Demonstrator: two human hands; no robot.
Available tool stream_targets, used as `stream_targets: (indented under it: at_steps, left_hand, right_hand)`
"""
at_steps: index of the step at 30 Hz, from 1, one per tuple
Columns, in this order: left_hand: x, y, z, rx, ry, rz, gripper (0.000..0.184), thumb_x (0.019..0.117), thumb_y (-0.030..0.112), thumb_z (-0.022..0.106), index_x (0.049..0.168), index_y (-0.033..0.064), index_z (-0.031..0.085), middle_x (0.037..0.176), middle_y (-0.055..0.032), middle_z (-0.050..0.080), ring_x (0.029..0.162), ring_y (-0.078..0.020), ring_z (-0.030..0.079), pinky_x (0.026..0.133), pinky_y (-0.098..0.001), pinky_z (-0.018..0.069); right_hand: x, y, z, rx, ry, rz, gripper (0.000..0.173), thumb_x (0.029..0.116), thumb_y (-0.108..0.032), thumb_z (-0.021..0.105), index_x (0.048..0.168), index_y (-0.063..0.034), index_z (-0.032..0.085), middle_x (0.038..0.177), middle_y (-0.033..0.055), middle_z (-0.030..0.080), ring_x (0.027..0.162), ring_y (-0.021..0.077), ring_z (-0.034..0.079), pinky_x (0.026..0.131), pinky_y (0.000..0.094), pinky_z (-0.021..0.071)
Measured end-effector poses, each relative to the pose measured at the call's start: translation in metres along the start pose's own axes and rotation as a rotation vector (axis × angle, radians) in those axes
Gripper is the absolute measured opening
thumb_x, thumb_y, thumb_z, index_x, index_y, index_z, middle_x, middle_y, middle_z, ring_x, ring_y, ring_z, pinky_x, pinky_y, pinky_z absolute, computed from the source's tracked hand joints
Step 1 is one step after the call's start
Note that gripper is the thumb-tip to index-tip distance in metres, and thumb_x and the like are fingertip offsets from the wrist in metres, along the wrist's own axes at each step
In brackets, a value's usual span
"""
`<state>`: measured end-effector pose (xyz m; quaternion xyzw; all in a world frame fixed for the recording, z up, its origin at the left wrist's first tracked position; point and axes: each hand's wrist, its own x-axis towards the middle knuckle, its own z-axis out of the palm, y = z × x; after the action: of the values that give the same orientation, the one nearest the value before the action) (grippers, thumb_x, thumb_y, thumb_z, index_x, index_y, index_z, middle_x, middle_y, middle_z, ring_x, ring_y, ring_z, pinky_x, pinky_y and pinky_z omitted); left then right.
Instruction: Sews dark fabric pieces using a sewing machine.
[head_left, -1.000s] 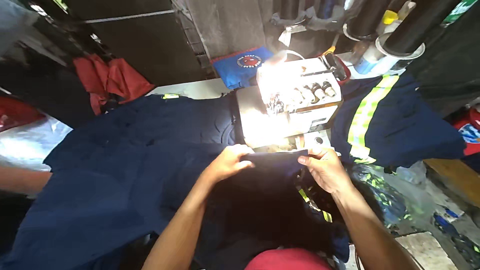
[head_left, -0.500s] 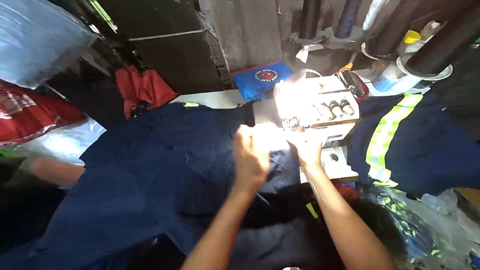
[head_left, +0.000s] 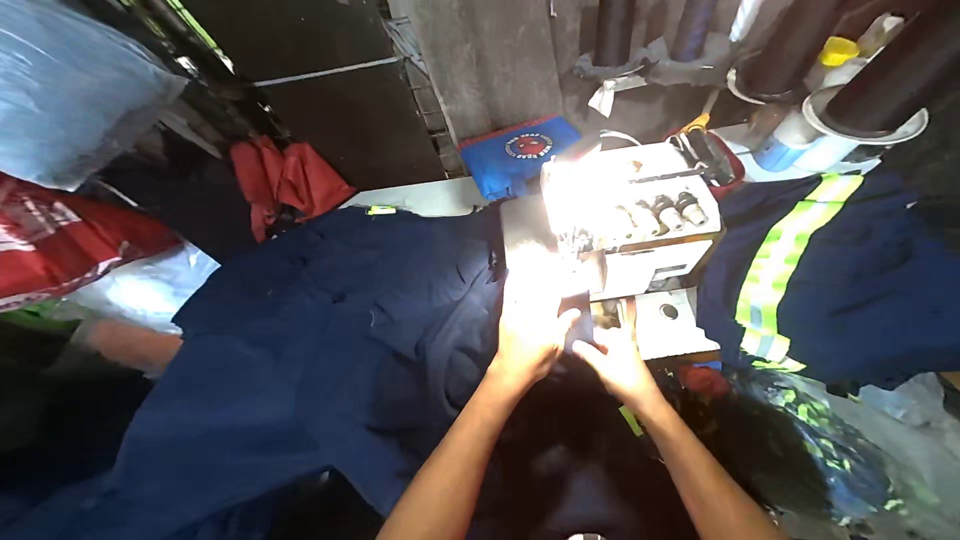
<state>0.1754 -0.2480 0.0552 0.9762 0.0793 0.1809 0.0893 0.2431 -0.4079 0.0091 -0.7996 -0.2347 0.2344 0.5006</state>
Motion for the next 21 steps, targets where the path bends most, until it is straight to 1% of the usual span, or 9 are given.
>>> stream_targets:
  at_steps: [1, 3, 6, 8, 11, 15, 17, 19, 21]
  left_hand:
    - [0.0, -0.004, -0.003, -0.042, -0.004, 0.024, 0.053, 0.1072, 0.045, 0.038, 0.142, 0.0109, 0.06, 0.148, -0.0132, 0.056, 0.143, -0.0348, 0.045, 0.121, -0.0609, 0.0238]
    - [-0.006, -0.017, -0.006, -0.201, 0.042, 0.032, 0.051, 0.1068, 0.041, 0.043, 0.139, 0.0069, 0.063, 0.145, -0.0146, 0.059, 0.142, -0.0341, 0.047, 0.121, -0.0568, 0.0274]
    - [-0.037, -0.041, -0.002, -0.378, 0.335, -0.084, 0.045, 0.1017, 0.028, 0.054, 0.135, -0.0009, 0.064, 0.147, -0.0184, 0.057, 0.145, -0.0367, 0.043, 0.122, -0.0532, 0.0307]
    - [-0.074, -0.064, -0.006, -0.319, 0.544, -0.208, 0.044, 0.1022, 0.023, 0.049, 0.135, -0.0039, 0.061, 0.148, -0.02, 0.055, 0.148, -0.0394, 0.037, 0.124, -0.0526, 0.0277]
    - [-0.147, -0.109, -0.014, -0.116, 0.828, -0.43, 0.047, 0.1003, 0.021, 0.05, 0.13, -0.0144, 0.057, 0.139, -0.0339, 0.055, 0.142, -0.0496, 0.039, 0.122, -0.054, 0.0264]
    - [-0.231, -0.152, -0.007, -0.189, 1.001, -0.863, 0.075, 0.0973, 0.026, 0.059, 0.148, -0.02, 0.029, 0.151, -0.0452, 0.03, 0.144, -0.0517, 0.029, 0.121, -0.0498, 0.023]
    - [-0.257, -0.155, 0.013, -0.557, 0.886, -1.11, 0.082, 0.1043, 0.034, 0.054, 0.158, -0.0092, 0.009, 0.16, -0.0352, 0.02, 0.15, -0.0385, 0.027, 0.122, -0.0445, 0.0265]
    - [-0.275, -0.145, 0.024, -0.88, 0.568, -1.235, 0.075, 0.1044, 0.038, 0.052, 0.157, -0.0046, 0.021, 0.158, -0.0265, 0.034, 0.145, -0.0301, 0.038, 0.118, -0.0491, 0.0337]
    - [-0.29, -0.133, 0.009, -0.959, 0.344, -1.19, 0.07, 0.0895, 0.019, 0.073, 0.145, -0.007, 0.04, 0.133, -0.0183, 0.06, 0.12, -0.0192, 0.061, 0.102, -0.042, 0.0526]
  right_hand:
    - [-0.011, 0.006, 0.007, -0.001, -0.006, 0.014, 0.029, 0.096, -0.029, 0.069, 0.096, -0.0009, 0.073, 0.083, 0.0086, 0.069, 0.074, 0.0161, 0.064, 0.072, 0.0394, 0.0542]
    - [-0.03, 0.016, 0.018, 0.012, 0.036, 0.029, 0.033, 0.0944, -0.031, 0.072, 0.079, -0.0019, 0.069, 0.069, 0.0053, 0.062, 0.062, 0.0137, 0.058, 0.063, 0.0375, 0.0502]
    - [-0.034, 0.022, 0.026, 0.005, 0.156, -0.073, 0.041, 0.0906, -0.034, 0.073, 0.063, -0.0075, 0.06, 0.059, -0.0011, 0.054, 0.056, 0.0096, 0.053, 0.058, 0.035, 0.0466]
    - [-0.023, 0.013, 0.019, -0.022, 0.186, -0.135, 0.039, 0.0914, -0.034, 0.071, 0.064, -0.0083, 0.061, 0.062, -0.0014, 0.055, 0.059, 0.0097, 0.054, 0.06, 0.0349, 0.0474]
    - [0.0, -0.006, 0.002, -0.083, 0.188, -0.204, 0.038, 0.0933, -0.034, 0.069, 0.068, -0.0065, 0.065, 0.066, 0.0016, 0.059, 0.066, 0.0128, 0.057, 0.067, 0.039, 0.0472]
    - [0.025, -0.03, -0.014, -0.072, 0.215, -0.214, 0.036, 0.0946, -0.033, 0.068, 0.07, -0.0075, 0.065, 0.065, -0.0018, 0.056, 0.064, 0.0087, 0.054, 0.066, 0.0364, 0.0455]
    - [0.034, -0.038, -0.017, -0.039, 0.224, -0.211, 0.029, 0.0931, -0.029, 0.073, 0.077, -0.0052, 0.073, 0.071, 0.001, 0.064, 0.071, 0.0091, 0.06, 0.074, 0.0369, 0.0504]
    - [0.037, -0.042, -0.017, 0.033, 0.208, -0.171, 0.024, 0.0919, -0.024, 0.076, 0.08, -0.0034, 0.073, 0.073, 0.0033, 0.066, 0.073, 0.0097, 0.061, 0.076, 0.0357, 0.0506]
    - [0.026, -0.034, -0.016, 0.119, 0.171, -0.175, 0.017, 0.0925, -0.017, 0.074, 0.083, -0.0029, 0.072, 0.074, 0.0017, 0.067, 0.071, 0.0056, 0.061, 0.072, 0.029, 0.0515]
